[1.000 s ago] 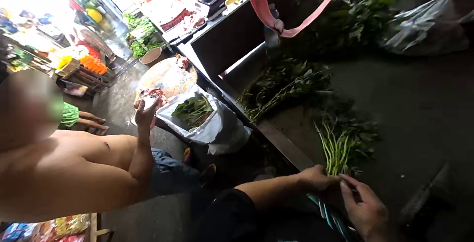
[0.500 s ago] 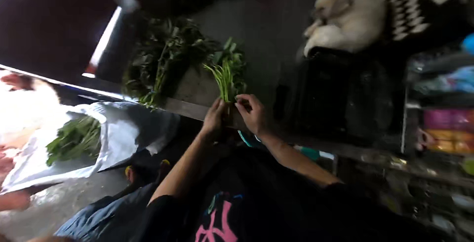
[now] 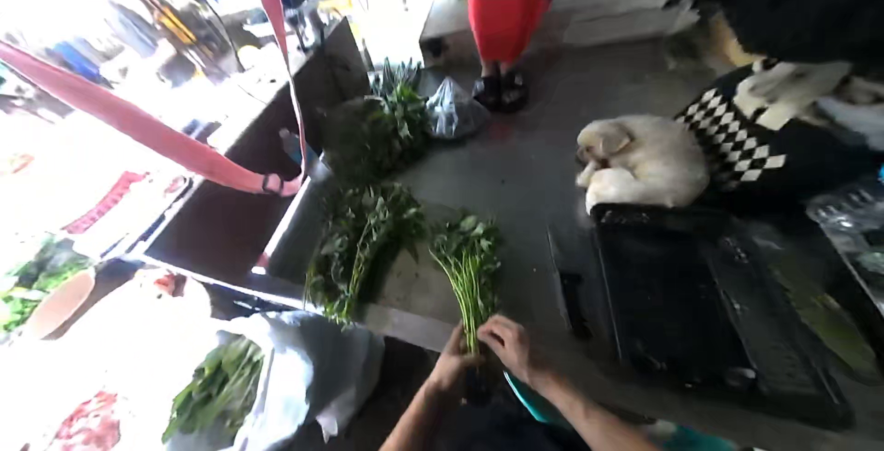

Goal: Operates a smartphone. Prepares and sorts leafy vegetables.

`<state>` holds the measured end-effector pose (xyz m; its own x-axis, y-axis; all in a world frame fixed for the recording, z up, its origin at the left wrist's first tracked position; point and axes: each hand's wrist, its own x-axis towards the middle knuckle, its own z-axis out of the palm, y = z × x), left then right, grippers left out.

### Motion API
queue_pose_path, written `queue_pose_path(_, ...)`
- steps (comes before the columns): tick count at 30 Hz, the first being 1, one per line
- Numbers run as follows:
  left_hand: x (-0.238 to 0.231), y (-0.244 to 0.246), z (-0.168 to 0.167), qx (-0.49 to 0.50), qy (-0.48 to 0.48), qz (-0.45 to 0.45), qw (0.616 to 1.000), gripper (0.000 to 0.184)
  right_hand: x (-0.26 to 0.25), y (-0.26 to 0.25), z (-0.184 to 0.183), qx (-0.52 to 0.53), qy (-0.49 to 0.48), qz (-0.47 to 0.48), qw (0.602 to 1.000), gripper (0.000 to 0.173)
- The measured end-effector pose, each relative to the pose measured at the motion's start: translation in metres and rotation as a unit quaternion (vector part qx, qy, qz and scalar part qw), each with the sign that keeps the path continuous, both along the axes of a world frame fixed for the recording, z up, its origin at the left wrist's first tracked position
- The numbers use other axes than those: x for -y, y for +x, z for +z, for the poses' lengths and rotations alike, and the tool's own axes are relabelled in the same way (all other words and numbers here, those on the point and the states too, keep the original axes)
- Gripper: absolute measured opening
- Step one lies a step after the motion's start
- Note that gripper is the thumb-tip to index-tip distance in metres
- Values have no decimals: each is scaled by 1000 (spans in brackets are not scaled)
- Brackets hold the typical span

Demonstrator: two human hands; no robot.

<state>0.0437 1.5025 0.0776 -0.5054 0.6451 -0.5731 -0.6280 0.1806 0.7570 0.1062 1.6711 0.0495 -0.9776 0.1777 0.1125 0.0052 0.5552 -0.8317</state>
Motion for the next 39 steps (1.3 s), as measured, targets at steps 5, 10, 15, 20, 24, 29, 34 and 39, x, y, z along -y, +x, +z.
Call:
queue_pose_path(5,15,3,-3,6,-9,-41,999,89,-12,-11,10,126,29,116,985,23)
queue_pose_path(10,10,9,-10,-31,-15,-22,999,90,-1,-9,10,103,118,81,984,19)
queue_pose_path(15,9,8,-14,-44,-16,-6,999,87,3,-9,12,137,10,43,990,21)
queue_pose_path(20,14,-3,-20,-37,-3,36,999,79,4,0,23,131,-187,55,972,29)
queue_pose_path(24,13,-20,-33,-54,1,62,997,66,10,-8,36,245,-149,114,951,26)
queue_pose_path(29,22,-57,-23,-25,33,131,991,63,37,-6,42,283,-169,107,938,34)
queue_pose_path(34,33,-87,-15,20,64,112,991,65,93,-21,57,280,-283,106,911,62)
queue_pose_path(39,62,-136,-14,-49,71,-146,986,61,129,-42,60,221,-317,26,922,58)
